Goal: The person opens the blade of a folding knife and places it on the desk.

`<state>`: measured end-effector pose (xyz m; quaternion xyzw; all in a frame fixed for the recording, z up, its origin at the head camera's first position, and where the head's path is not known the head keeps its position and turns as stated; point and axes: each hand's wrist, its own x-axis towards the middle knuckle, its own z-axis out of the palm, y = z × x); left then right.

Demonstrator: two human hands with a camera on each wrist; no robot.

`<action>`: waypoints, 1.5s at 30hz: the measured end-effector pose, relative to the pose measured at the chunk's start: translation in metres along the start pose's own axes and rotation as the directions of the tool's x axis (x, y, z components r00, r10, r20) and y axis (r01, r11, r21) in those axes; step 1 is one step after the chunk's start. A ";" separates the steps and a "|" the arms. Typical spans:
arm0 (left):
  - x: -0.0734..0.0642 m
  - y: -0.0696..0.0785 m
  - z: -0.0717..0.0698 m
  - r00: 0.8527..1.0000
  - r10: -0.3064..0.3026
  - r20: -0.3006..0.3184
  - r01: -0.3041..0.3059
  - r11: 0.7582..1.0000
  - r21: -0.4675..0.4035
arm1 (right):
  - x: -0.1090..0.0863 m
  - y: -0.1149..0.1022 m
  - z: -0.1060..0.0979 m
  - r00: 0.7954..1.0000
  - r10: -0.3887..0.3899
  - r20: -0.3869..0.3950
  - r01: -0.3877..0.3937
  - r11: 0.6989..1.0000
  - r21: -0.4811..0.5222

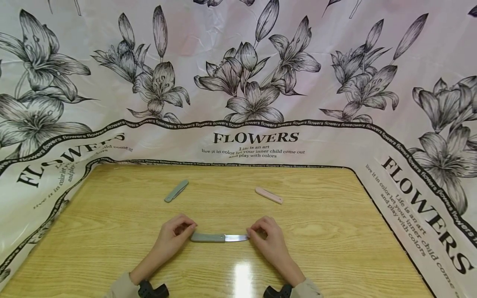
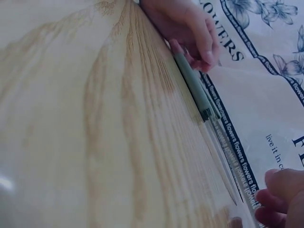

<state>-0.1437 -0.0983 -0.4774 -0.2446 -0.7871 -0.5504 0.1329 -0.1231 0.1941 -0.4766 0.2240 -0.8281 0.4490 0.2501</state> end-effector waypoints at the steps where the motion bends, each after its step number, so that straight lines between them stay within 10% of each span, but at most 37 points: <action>1: 0.000 -0.001 0.000 1.000 0.019 -0.018 -0.019 1.000 -0.002 | 0.001 0.000 0.000 1.000 -0.012 -0.008 0.013 1.000 0.006; 11: 0.008 -0.008 0.001 0.973 0.190 -0.135 -0.189 0.982 0.017 | 0.012 0.012 0.002 0.981 -0.131 -0.143 0.135 0.991 0.018; 19: 0.021 -0.028 0.002 0.977 0.143 -0.158 -0.140 0.990 0.030 | 0.024 0.018 0.003 0.961 -0.144 -0.236 0.141 0.990 -0.032; 25: 0.036 -0.052 -0.001 0.999 -0.026 -0.027 0.026 1.000 0.013 | 0.032 0.024 0.006 0.945 -0.173 -0.278 0.162 0.985 -0.063; 31: 0.057 -0.047 -0.008 0.966 -0.202 0.160 0.192 0.978 0.077 | 0.040 0.031 0.006 0.930 -0.177 -0.323 0.158 0.984 -0.083; 45: 0.138 -0.027 0.029 0.923 -0.125 0.365 0.084 0.988 0.127 | 0.045 0.103 -0.010 0.933 -0.118 -0.341 0.063 0.984 -0.167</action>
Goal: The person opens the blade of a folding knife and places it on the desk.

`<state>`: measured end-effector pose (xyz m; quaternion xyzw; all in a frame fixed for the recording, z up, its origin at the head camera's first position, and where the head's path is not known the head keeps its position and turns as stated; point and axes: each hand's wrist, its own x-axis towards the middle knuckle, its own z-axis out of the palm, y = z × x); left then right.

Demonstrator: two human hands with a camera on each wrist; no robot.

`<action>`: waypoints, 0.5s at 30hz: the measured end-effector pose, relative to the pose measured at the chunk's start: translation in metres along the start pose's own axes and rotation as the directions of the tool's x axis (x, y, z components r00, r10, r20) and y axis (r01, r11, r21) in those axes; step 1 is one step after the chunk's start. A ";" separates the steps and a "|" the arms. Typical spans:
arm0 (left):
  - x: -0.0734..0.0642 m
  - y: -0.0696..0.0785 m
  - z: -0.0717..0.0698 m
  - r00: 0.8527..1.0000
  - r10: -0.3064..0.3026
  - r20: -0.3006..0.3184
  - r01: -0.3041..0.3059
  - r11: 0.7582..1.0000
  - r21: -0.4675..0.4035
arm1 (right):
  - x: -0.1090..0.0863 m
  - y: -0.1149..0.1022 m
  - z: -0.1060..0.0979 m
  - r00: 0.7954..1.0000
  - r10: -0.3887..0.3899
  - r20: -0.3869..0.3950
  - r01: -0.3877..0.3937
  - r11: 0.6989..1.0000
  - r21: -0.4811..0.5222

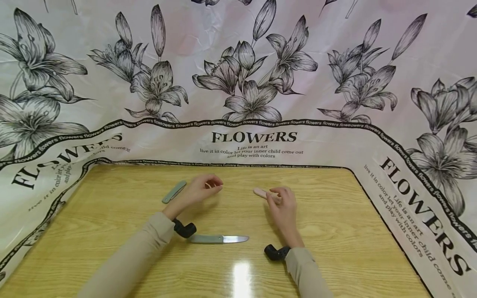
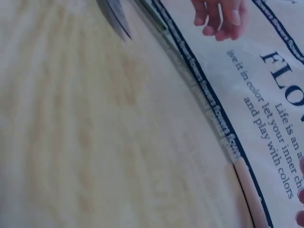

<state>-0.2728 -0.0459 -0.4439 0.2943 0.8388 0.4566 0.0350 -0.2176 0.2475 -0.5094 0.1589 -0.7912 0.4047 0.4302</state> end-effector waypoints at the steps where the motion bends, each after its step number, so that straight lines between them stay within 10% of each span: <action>1: 0.006 0.003 0.003 1.000 0.004 0.004 -0.004 1.000 -0.002 | 0.001 0.003 -0.002 1.000 -0.002 0.011 0.002 1.000 -0.007; 8: 0.038 0.018 0.034 0.999 0.005 0.052 -0.006 1.000 0.026 | 0.009 0.014 -0.016 0.981 0.104 0.161 -0.082 0.987 -0.139; 15: 0.055 0.022 0.069 0.997 -0.009 0.080 -0.002 0.992 0.127 | 0.016 0.014 -0.028 0.878 0.282 0.386 -0.167 0.938 -0.304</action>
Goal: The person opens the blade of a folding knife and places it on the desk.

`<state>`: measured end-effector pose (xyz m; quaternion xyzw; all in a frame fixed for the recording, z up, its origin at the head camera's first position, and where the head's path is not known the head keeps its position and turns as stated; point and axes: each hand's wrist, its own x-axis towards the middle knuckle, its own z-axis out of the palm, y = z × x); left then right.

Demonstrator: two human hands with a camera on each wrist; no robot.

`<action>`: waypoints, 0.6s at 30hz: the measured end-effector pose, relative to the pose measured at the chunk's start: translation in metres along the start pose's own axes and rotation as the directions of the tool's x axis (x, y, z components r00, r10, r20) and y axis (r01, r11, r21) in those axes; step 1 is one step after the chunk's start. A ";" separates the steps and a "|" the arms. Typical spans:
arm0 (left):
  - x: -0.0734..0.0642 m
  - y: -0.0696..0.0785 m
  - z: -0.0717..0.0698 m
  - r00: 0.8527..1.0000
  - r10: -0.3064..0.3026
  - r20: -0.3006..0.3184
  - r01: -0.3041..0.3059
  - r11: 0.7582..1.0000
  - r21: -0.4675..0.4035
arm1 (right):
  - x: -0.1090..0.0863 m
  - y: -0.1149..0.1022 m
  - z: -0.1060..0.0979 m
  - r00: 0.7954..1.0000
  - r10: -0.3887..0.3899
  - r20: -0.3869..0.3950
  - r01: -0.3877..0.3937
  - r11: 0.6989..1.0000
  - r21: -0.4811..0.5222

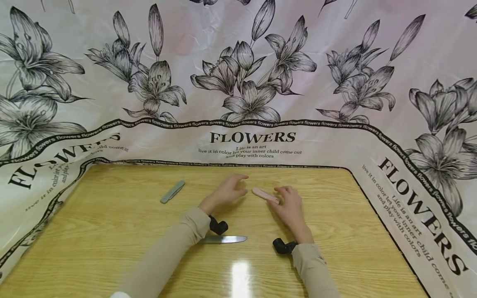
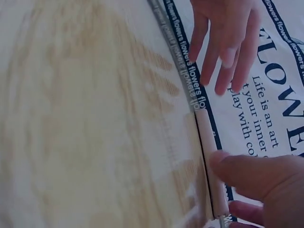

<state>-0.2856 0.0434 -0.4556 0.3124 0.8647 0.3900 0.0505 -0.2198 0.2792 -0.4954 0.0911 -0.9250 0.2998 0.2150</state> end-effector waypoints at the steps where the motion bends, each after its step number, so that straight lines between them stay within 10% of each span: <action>1: 0.001 0.001 0.004 1.000 -0.004 0.008 0.004 1.000 0.015 | 0.000 0.000 0.000 1.000 -0.003 0.021 0.004 1.000 -0.012; 18: 0.007 0.011 0.034 0.999 -0.006 0.044 0.000 0.989 0.146 | 0.000 -0.003 0.002 0.993 -0.101 0.056 0.103 0.993 -0.049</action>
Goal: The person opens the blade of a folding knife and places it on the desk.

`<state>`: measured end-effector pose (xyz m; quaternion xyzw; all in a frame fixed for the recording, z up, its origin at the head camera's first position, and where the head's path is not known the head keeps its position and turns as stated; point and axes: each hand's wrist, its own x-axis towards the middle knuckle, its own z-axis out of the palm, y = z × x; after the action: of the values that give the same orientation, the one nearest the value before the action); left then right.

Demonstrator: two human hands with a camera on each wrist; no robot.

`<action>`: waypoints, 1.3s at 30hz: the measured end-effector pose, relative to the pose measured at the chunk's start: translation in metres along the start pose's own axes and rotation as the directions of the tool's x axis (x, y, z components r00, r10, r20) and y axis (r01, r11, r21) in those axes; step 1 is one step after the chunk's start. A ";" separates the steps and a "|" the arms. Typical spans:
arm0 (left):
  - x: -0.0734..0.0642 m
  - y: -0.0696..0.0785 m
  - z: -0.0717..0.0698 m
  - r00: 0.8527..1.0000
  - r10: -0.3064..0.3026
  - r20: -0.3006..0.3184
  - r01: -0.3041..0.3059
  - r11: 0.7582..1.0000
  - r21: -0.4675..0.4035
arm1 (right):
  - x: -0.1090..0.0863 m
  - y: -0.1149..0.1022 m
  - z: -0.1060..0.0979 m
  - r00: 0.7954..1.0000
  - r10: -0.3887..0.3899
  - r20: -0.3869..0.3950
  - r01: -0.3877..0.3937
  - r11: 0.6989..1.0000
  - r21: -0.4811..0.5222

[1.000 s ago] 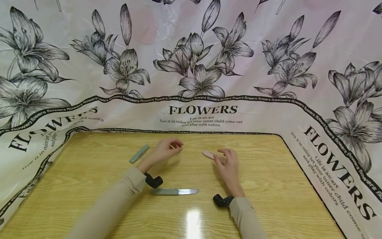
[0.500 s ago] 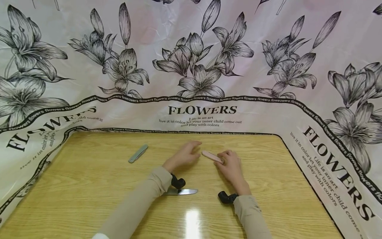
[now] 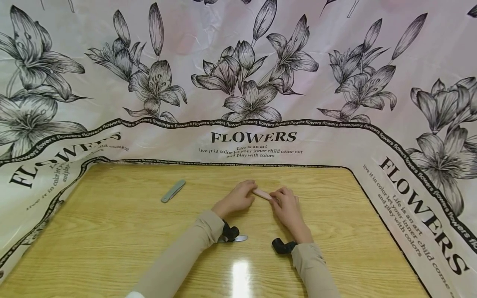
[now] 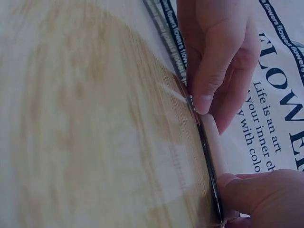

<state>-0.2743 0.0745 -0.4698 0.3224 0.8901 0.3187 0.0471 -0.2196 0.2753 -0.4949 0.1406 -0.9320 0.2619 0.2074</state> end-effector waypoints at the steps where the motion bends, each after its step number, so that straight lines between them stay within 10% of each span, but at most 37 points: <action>1: 0.000 0.000 0.001 1.000 0.000 -0.012 0.000 1.000 0.001 | 0.000 0.000 0.000 1.000 -0.010 -0.004 0.010 1.000 0.002; 12: 0.003 0.000 0.011 0.989 -0.013 -0.150 0.012 1.000 -0.010 | 0.000 0.002 -0.001 0.998 0.051 0.022 -0.053 0.995 0.086; 29: 0.001 0.002 0.007 0.985 -0.009 -0.175 -0.007 0.996 -0.092 | 0.002 0.000 -0.008 0.962 0.210 0.172 -0.252 0.925 0.283; 39: -0.001 0.002 0.004 0.985 -0.003 -0.174 -0.029 0.983 -0.184 | 0.001 -0.003 -0.006 0.972 0.197 0.129 -0.229 0.916 0.329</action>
<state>-0.2716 0.0774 -0.4722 0.2936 0.8551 0.4274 -0.0029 -0.2176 0.2762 -0.4883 0.0841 -0.8907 0.4340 0.1062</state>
